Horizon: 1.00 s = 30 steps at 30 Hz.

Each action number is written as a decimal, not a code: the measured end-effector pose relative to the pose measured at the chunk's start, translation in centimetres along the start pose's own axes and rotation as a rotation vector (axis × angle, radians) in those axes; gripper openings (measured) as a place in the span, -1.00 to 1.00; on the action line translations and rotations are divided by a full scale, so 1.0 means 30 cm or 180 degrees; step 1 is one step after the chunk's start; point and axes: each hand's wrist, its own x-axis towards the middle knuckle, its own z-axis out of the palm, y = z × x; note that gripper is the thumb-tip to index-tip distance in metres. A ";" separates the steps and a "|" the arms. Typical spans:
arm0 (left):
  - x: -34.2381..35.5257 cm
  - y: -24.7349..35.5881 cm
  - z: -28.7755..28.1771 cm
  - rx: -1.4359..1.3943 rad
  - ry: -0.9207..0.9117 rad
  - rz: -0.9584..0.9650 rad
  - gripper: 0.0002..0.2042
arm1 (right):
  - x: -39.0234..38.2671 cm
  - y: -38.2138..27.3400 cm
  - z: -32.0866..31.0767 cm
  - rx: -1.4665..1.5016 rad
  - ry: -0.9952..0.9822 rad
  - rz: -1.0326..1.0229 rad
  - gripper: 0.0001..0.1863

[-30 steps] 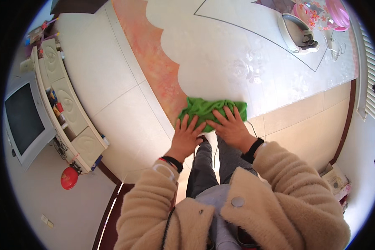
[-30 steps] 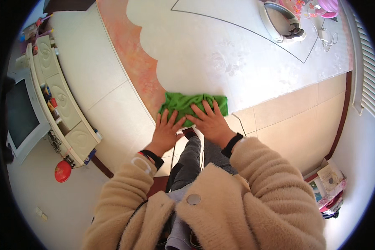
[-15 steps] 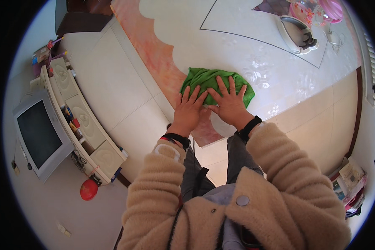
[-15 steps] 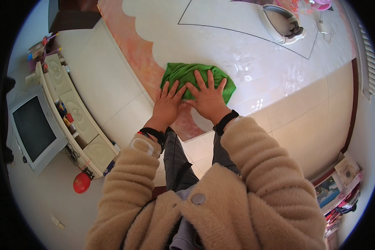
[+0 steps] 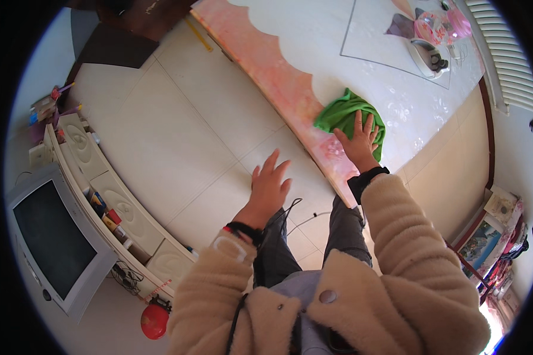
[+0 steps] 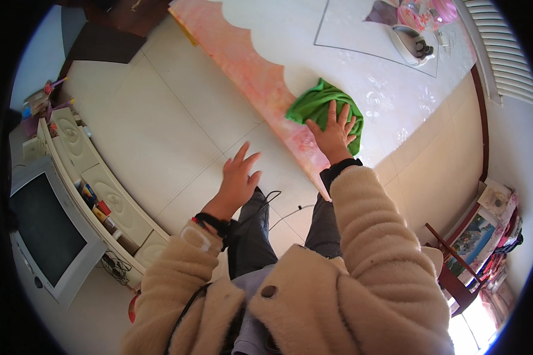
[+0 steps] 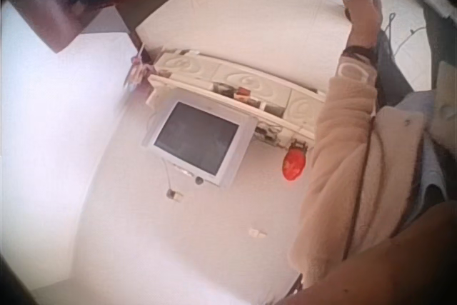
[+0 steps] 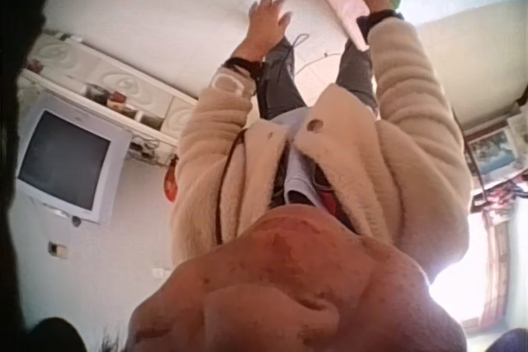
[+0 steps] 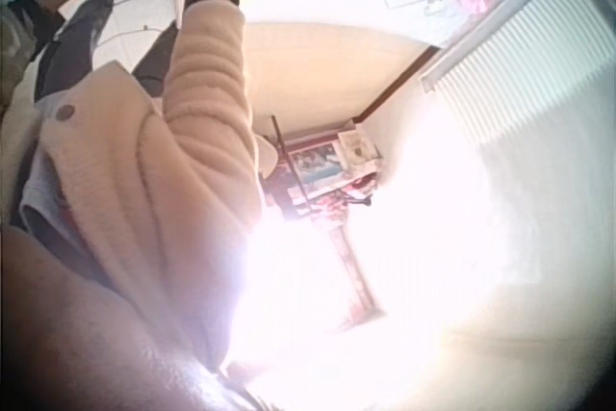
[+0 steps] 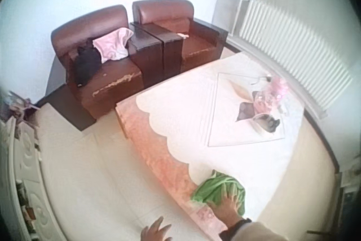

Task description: The person wipes a glass-topped table with a green cloth, moving a pink kettle and a white charger aside to reach the surface. They continue wiping around a remote control and ashtray, then briefly handle the charger before resuming wiping and finishing on a nearby side table.

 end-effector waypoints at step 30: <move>0.865 0.217 -0.170 0.1598 -0.1130 0.1559 -0.30 | 0.263 0.120 -0.122 0.0139 0.1005 0.1968 -0.33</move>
